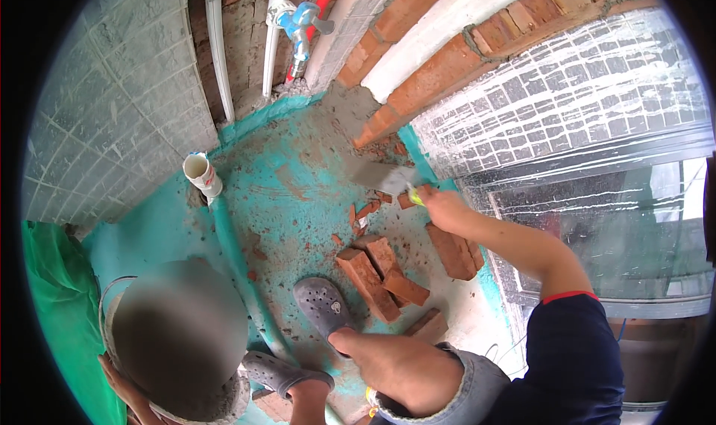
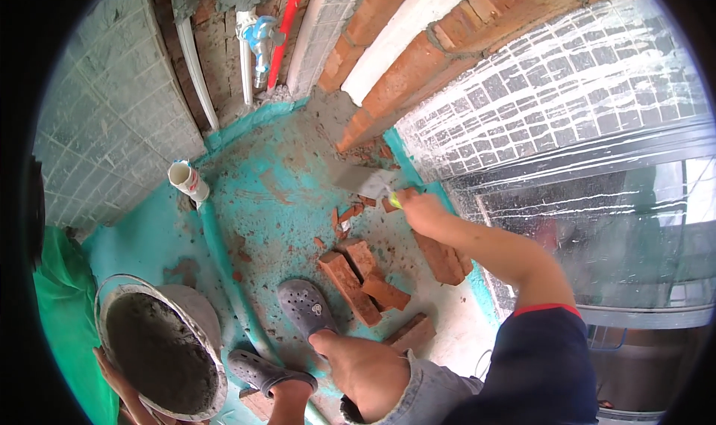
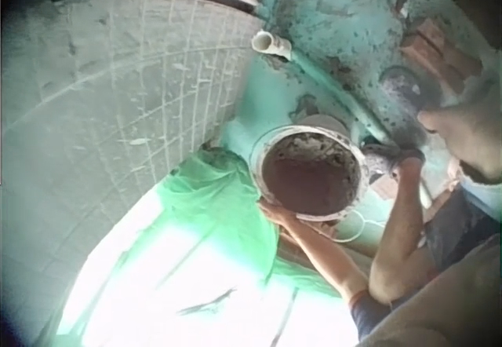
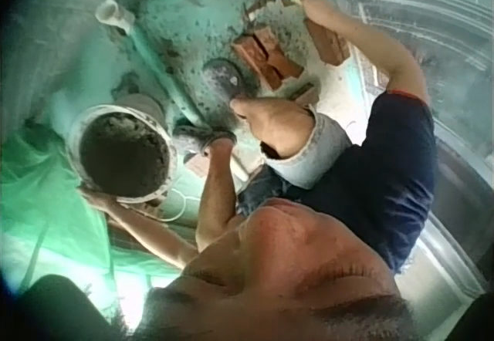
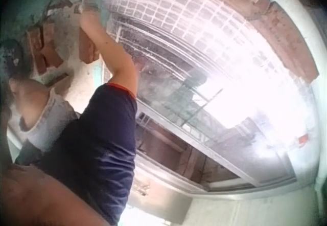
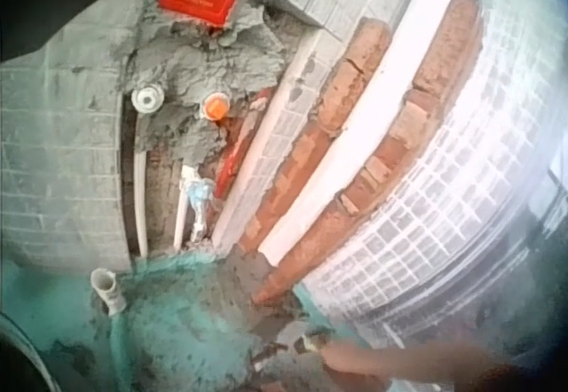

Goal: The person applies wet plaster from a bucket onto a brick wall using a trowel, spreading it to cover the brick surface.

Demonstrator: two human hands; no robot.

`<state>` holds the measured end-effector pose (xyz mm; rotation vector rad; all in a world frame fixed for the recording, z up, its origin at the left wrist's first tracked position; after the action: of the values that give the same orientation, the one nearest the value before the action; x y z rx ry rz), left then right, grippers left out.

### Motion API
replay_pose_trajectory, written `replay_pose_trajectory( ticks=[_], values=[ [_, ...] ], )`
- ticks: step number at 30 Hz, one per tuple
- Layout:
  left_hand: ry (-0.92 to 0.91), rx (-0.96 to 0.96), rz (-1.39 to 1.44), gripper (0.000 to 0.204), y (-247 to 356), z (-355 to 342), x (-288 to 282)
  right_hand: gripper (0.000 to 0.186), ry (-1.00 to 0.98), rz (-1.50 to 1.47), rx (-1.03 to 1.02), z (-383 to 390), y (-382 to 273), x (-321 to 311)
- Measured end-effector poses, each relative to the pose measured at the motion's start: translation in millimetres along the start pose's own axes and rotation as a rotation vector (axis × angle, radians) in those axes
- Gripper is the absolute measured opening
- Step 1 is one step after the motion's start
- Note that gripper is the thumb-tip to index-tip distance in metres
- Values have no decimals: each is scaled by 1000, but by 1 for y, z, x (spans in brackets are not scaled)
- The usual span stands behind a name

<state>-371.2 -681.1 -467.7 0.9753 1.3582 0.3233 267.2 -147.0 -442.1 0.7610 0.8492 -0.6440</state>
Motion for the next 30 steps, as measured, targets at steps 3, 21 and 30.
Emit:
replay_pose_trajectory(
  ticks=[3,21,30],
  values=[
    [-15,42,-2,61,3,1,-4,52,-238,34,93,21,19,-15],
    [-136,-348,581,61,8,0,2,48,-167,-52,350,-33,56,-6],
    [-144,-218,440,62,8,0,-3,36,-67,27,219,-32,66,-19]
  ],
)
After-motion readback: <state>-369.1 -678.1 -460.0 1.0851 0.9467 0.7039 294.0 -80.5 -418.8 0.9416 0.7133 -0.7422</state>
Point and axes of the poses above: each hand's wrist, its own z-axis away from the middle knuckle, its own x-axis out of the palm, y = z × x, the point moved 2 cm from there along -z, towards the middle knuckle, and after that the axes turned 12 degrees about x, right-handed, at the moved point
